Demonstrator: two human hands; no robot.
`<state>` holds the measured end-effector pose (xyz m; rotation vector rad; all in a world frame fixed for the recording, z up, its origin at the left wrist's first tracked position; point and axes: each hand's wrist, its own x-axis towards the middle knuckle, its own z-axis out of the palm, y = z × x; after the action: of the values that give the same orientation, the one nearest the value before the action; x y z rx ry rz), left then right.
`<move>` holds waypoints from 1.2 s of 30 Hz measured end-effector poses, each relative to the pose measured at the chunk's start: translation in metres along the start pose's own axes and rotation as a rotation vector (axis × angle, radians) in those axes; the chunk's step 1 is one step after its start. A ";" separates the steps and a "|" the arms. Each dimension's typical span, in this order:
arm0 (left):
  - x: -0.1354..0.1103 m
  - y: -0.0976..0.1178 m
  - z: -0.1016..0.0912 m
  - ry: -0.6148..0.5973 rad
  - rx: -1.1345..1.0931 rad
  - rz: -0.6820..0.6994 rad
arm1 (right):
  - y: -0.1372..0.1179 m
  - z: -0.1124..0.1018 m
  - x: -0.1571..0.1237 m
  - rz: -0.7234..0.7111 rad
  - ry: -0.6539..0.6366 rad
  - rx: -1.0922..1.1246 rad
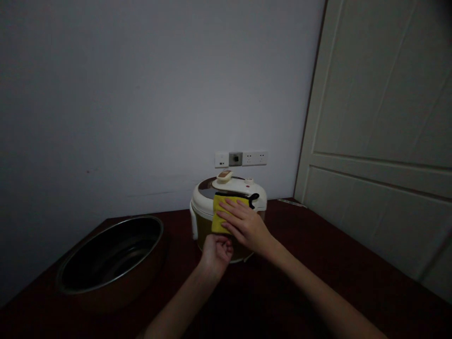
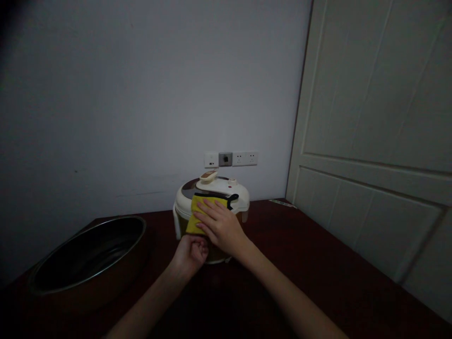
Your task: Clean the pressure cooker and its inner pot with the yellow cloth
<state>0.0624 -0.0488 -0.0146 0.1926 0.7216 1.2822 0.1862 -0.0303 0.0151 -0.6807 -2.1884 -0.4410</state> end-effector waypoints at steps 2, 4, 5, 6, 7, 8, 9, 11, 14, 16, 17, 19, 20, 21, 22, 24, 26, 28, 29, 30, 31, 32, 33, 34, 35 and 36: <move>-0.006 0.002 0.003 -0.016 0.032 0.010 | 0.009 -0.001 -0.018 0.064 0.097 0.104; -0.010 0.002 0.004 -0.065 0.052 0.016 | 0.016 -0.003 -0.028 0.094 0.151 0.189; -0.011 0.002 0.004 -0.077 0.053 0.017 | 0.018 -0.004 -0.029 0.087 0.155 0.215; -0.012 0.002 0.004 -0.071 0.050 0.017 | 0.019 -0.005 -0.027 0.069 0.144 0.229; -0.012 0.001 0.004 -0.056 0.046 0.017 | 0.019 -0.006 -0.022 0.045 0.124 0.229; -0.012 0.001 0.004 -0.034 0.041 0.015 | 0.017 -0.007 -0.016 0.017 0.096 0.222; -0.012 0.000 0.004 -0.010 0.037 0.012 | 0.015 -0.008 -0.008 -0.010 0.060 0.212; -0.012 -0.001 0.005 0.031 0.035 0.013 | 0.009 -0.008 0.008 -0.060 -0.021 0.195; -0.012 -0.001 0.008 0.046 0.040 0.020 | 0.003 -0.005 0.022 -0.110 -0.093 0.181; -0.012 0.000 0.008 0.047 0.035 0.027 | 0.005 -0.005 0.020 -0.118 -0.078 0.197; -0.012 0.000 0.008 0.048 0.034 0.025 | 0.008 -0.005 0.015 -0.114 -0.056 0.217; -0.012 0.001 0.007 0.031 0.041 0.015 | 0.016 -0.009 0.002 -0.087 -0.006 0.275; -0.013 0.002 0.006 0.007 0.048 0.009 | 0.020 -0.011 -0.006 -0.065 0.018 0.307; -0.013 0.002 0.006 -0.021 0.056 0.004 | 0.024 -0.013 -0.014 -0.040 0.044 0.340; -0.013 0.002 0.005 -0.045 0.061 0.002 | 0.027 -0.014 -0.021 -0.015 0.075 0.373; -0.013 0.002 0.004 -0.073 0.063 0.005 | 0.031 -0.016 -0.030 0.029 0.145 0.429; -0.014 0.001 0.004 -0.074 0.065 0.004 | 0.029 -0.014 -0.030 0.064 0.206 0.452; -0.015 0.001 0.004 -0.065 0.061 0.003 | 0.022 -0.010 -0.022 0.094 0.237 0.414; -0.015 0.001 0.004 -0.062 0.060 0.004 | 0.018 -0.007 -0.014 0.112 0.250 0.372; -0.015 0.001 0.005 -0.061 0.061 0.005 | 0.014 -0.003 -0.006 0.130 0.256 0.320; -0.015 0.001 0.005 -0.061 0.062 0.006 | 0.009 0.001 0.004 0.150 0.258 0.268; -0.015 0.001 0.005 -0.065 0.063 0.010 | 0.005 0.005 0.014 0.169 0.252 0.222; -0.015 0.001 0.004 -0.067 0.064 0.011 | 0.002 0.008 0.022 0.183 0.235 0.188; -0.015 0.001 0.004 -0.067 0.064 0.011 | -0.001 0.011 0.030 0.195 0.211 0.169; -0.014 0.001 0.004 -0.065 0.063 0.012 | -0.004 0.013 0.035 0.201 0.188 0.165; -0.014 0.001 0.003 -0.064 0.062 0.013 | -0.005 0.014 0.037 0.204 0.169 0.166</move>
<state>0.0620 -0.0605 -0.0065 0.2883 0.7067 1.2608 0.1547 -0.0152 0.0344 -0.7383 -1.9477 -0.2003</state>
